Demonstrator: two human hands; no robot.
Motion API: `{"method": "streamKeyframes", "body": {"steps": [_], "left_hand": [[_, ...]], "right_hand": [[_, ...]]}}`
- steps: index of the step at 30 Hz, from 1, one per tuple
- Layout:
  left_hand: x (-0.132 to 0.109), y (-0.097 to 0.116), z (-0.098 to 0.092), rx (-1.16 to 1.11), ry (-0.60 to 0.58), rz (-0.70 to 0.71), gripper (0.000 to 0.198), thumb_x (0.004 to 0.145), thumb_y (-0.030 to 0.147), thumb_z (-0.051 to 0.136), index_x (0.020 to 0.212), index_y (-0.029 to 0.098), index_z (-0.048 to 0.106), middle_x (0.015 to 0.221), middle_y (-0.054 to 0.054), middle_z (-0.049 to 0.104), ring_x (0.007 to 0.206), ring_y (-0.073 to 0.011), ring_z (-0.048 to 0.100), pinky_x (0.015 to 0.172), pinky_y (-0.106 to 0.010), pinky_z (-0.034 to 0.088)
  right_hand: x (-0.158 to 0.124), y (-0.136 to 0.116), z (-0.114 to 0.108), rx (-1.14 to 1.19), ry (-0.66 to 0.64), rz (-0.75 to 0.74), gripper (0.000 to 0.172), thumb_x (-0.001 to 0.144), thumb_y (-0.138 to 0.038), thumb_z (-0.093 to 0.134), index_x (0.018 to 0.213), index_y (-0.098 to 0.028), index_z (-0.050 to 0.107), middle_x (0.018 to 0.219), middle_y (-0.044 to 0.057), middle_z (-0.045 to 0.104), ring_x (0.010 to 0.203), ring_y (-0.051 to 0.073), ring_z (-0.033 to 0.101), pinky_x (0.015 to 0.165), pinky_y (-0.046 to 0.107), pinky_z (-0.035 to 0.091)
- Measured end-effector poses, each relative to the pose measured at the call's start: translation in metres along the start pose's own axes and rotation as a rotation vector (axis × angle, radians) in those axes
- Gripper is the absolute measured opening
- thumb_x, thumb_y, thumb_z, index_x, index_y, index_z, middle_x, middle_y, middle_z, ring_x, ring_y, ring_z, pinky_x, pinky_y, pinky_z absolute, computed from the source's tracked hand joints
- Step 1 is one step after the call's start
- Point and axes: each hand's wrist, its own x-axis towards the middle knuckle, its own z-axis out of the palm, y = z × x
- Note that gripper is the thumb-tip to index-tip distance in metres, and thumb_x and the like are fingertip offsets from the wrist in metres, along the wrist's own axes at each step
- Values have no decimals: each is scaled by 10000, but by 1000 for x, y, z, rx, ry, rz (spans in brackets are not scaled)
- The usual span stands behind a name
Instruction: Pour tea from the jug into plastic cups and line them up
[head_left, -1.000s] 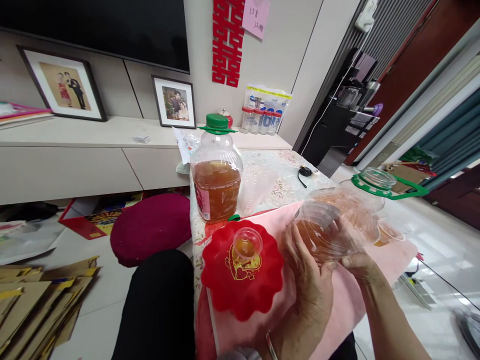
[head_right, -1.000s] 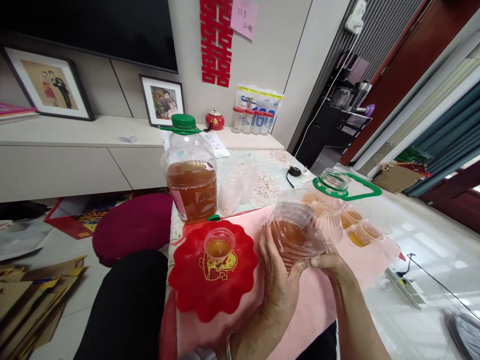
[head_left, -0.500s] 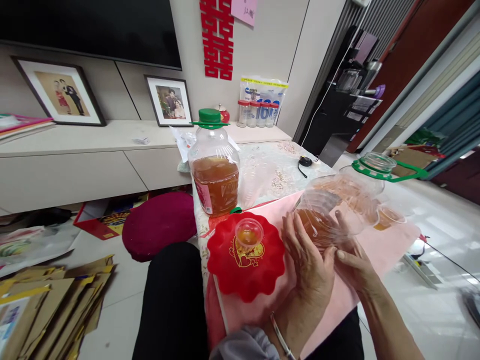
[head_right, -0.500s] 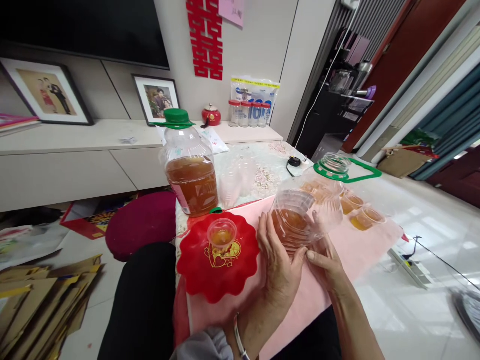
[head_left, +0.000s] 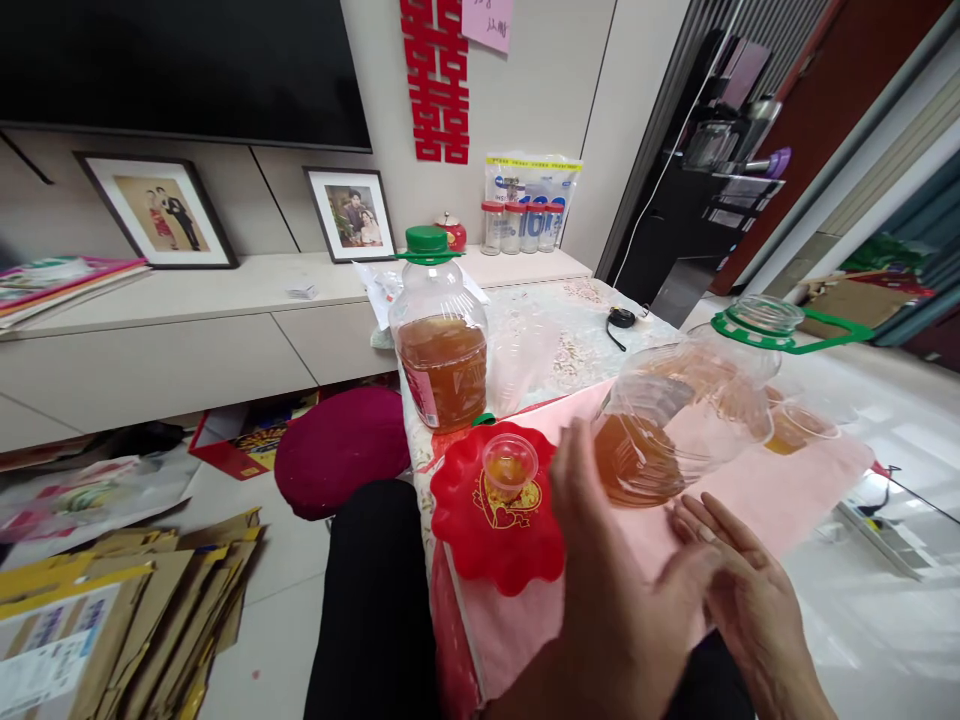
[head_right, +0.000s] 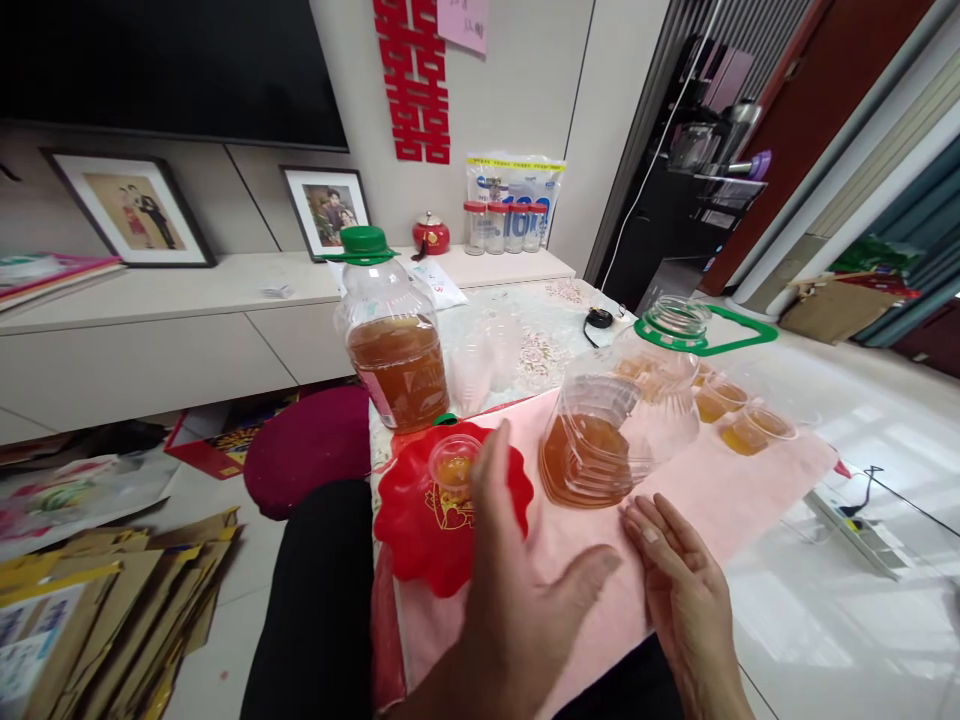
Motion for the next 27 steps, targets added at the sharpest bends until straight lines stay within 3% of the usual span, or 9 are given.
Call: {"method": "streamKeyframes", "body": {"steps": [2,4,8,13,17,27], "left_hand": [[8,-11,-32,40,106,-53,1141,778,336,864,1622,442,103,1713,-32,233,1594,-324,310,1268,-587,440],[18,-28,-58,48,154,-152,1017,793,409,819,1600,369,201,1710,-57,244,1601,-324,286,1297,-649,347],[34,-63,-86,14,65,-351,1184,688,468,798,1646,203,155,1703,-146,241,1600,-307,273,1334,-608,283],[43,-85,-82,-59,-35,-420,1217,596,398,793,1635,172,202,1613,-158,392,1509,-310,419,1308,-567,335],[45,-92,-73,-114,-56,-400,1159,636,310,784,1629,180,200,1518,-154,494,1405,-286,533,1227,-503,460],[44,-100,-67,-158,-50,-398,1049,719,235,761,1606,181,203,1402,-155,582,1328,-265,599,1122,-443,530]], "right_hand": [[-9,-1,-2,2,14,5,478,641,-391,948,1078,-275,793,1076,37,843,976,201,792,936,327,639],[-21,-2,-1,-10,3,-4,380,653,-440,938,972,-280,811,899,17,833,817,171,779,786,268,646],[-44,-6,13,-89,-116,-37,290,705,-506,898,832,-266,797,738,24,759,636,173,691,599,298,594],[-60,-15,48,-219,-393,-61,328,808,-550,821,760,-232,755,667,35,691,624,183,633,611,325,535],[-62,-22,77,-276,-558,-86,363,847,-573,781,741,-235,706,658,18,673,628,178,618,630,330,516],[-55,-32,124,-391,-714,-134,430,910,-617,704,779,-217,618,659,-53,630,600,127,615,608,300,507]]}}
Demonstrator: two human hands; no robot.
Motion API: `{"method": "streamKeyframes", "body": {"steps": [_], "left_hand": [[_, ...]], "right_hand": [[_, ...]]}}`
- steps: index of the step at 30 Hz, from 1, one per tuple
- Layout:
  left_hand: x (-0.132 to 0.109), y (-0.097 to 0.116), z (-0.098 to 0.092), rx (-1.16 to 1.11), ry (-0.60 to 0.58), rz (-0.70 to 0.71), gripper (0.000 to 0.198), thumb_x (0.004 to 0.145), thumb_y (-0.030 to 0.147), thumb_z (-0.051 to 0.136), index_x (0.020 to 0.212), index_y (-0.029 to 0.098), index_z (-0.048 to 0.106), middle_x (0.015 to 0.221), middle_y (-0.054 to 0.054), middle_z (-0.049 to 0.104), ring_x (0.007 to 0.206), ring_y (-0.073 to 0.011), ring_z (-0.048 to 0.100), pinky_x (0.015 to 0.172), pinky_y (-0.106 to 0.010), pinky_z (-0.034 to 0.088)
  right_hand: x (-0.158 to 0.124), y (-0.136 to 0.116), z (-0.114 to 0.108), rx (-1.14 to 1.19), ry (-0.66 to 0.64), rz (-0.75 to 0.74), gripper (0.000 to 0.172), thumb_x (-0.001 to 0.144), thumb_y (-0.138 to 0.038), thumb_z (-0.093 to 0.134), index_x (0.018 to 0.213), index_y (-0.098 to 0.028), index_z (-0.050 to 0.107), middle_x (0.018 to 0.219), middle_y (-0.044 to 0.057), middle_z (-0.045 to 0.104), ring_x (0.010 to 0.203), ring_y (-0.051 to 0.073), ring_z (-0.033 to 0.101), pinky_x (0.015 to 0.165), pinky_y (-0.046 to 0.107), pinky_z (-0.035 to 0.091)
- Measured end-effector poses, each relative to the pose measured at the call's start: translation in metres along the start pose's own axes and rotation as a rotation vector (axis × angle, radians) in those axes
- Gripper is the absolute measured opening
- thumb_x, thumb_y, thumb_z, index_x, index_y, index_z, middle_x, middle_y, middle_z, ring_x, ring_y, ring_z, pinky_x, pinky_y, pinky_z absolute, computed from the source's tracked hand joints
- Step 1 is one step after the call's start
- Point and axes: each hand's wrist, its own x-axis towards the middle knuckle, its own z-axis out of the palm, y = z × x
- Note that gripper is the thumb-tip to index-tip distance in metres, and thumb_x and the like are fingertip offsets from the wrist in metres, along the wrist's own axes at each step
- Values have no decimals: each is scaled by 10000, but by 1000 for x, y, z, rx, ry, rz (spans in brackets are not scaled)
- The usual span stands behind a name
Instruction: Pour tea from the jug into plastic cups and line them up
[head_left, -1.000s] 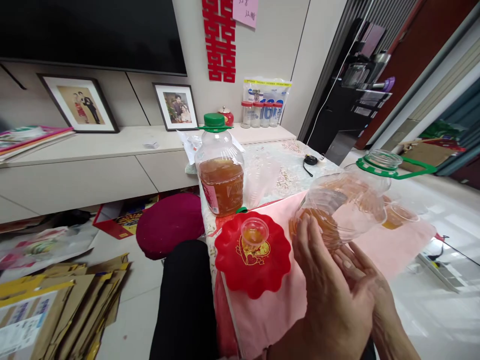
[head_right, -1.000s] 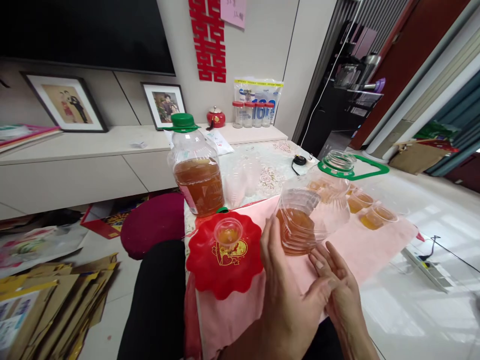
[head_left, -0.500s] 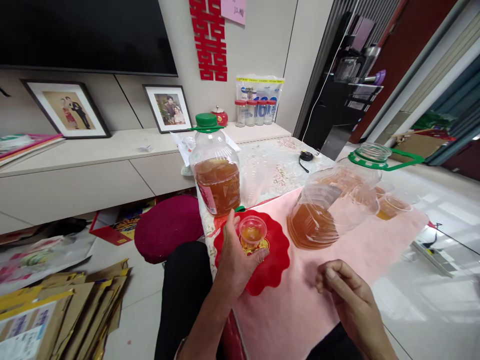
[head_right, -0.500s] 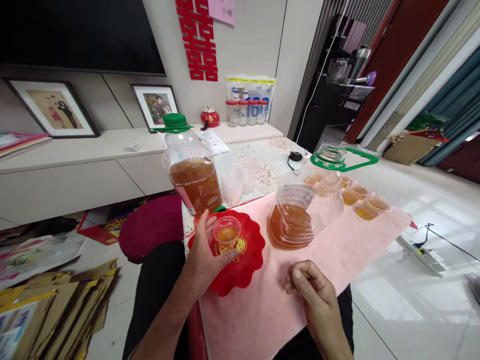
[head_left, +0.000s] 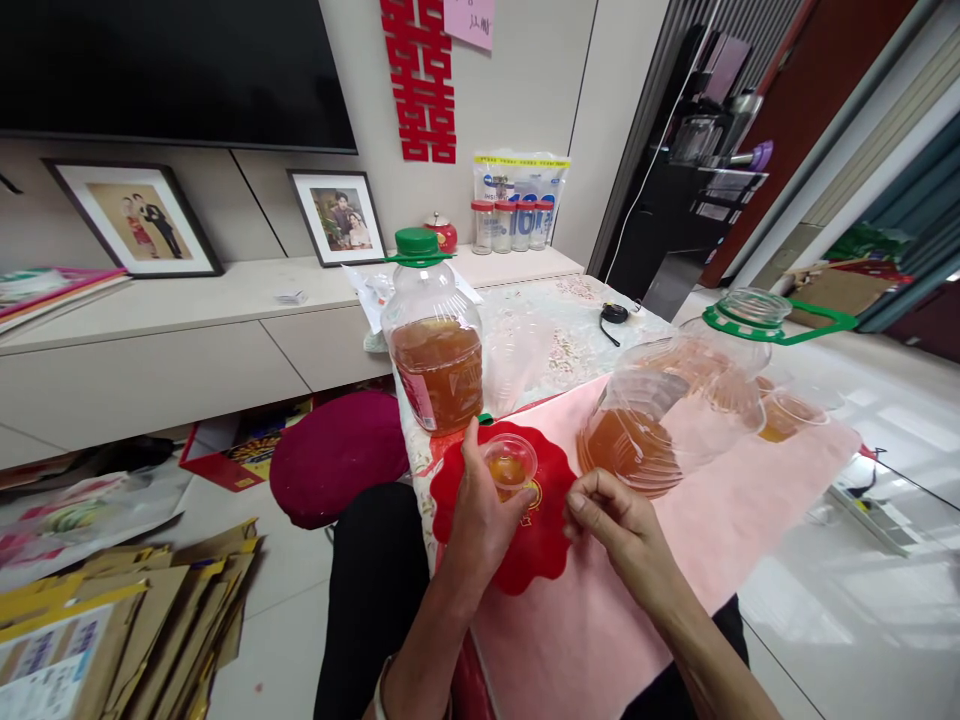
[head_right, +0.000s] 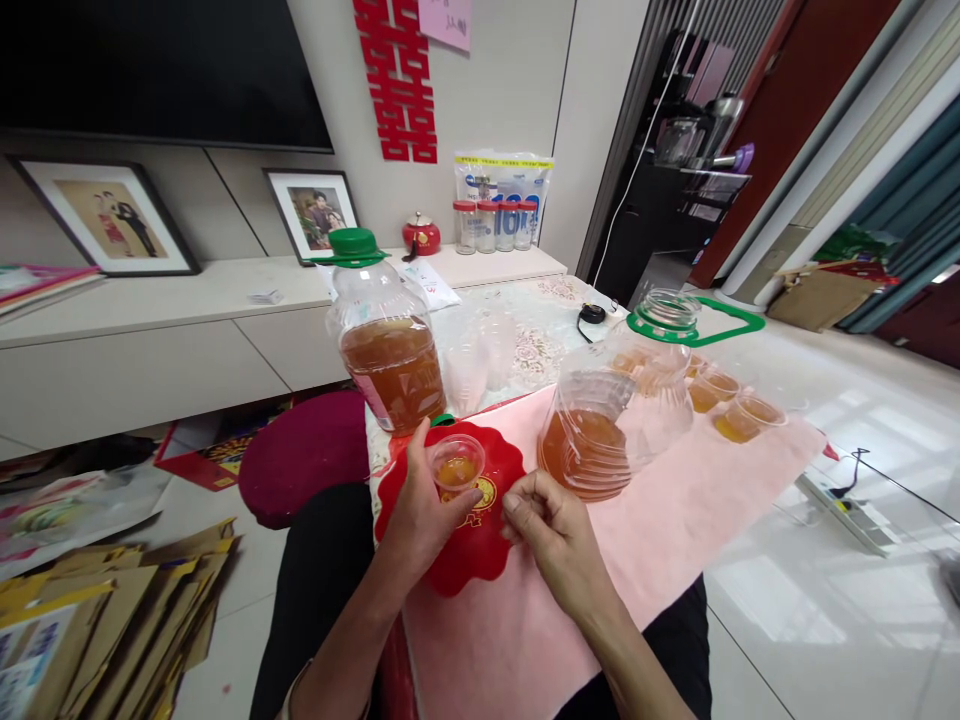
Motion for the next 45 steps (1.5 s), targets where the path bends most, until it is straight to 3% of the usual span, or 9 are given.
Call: {"method": "streamKeyframes", "body": {"steps": [5,11,18,21,29,33,40,45], "left_hand": [[-1,-1,0,9,26,21,1014,779,286,700,1636,183,169,1354,-145,589,1265,-257,624,1076,-437,540],[-2,4,-2,-43,-11,-2,1071,738,454,747,1601,166,182,1353,-155,592,1282,-274,608,1121,-481,504],[-16,12,-4,-21,-66,73,951,852,492,711,1577,202,168,1355,-140,589,1306,-241,603,1136,-451,502],[-24,16,-5,-23,-123,76,875,869,460,670,1543,204,175,1377,-138,570,1314,-227,597,1120,-423,516],[-42,28,-1,29,-243,57,844,887,447,610,1536,232,115,1455,-138,513,1371,-219,548,1232,-513,411],[-51,34,7,20,-276,31,917,875,394,622,1584,263,56,1458,-121,508,1389,-222,536,1219,-516,436],[-64,23,20,-48,-431,-10,997,898,460,719,1595,264,34,1474,-134,514,1447,-201,515,1165,-358,533],[-73,25,37,-227,-471,-91,1067,802,346,742,1592,257,30,1433,-117,527,1415,-219,526,1106,-321,555]], "right_hand": [[13,0,5,-49,-40,-14,387,958,-576,671,838,-209,638,686,-56,656,637,128,630,646,307,523],[29,7,11,-42,-61,2,338,980,-517,670,855,-203,652,701,-59,654,657,130,644,686,323,547],[29,12,11,93,-110,73,382,985,-536,659,806,-201,622,672,-69,641,587,109,621,621,293,539],[25,11,9,162,-121,115,383,976,-537,673,801,-201,614,648,-78,632,543,98,598,570,270,515],[6,1,1,345,-118,210,360,915,-491,753,760,-208,593,570,-104,590,464,79,536,498,237,456],[-6,-5,-3,424,-82,243,387,841,-506,812,738,-212,583,527,-103,598,435,75,527,473,224,422],[-28,-9,-13,496,20,263,473,720,-549,881,651,-218,550,446,-71,578,360,75,504,409,208,354],[-43,-8,-28,526,85,279,481,677,-549,901,617,-215,560,450,-63,553,354,70,485,383,200,356]]}}
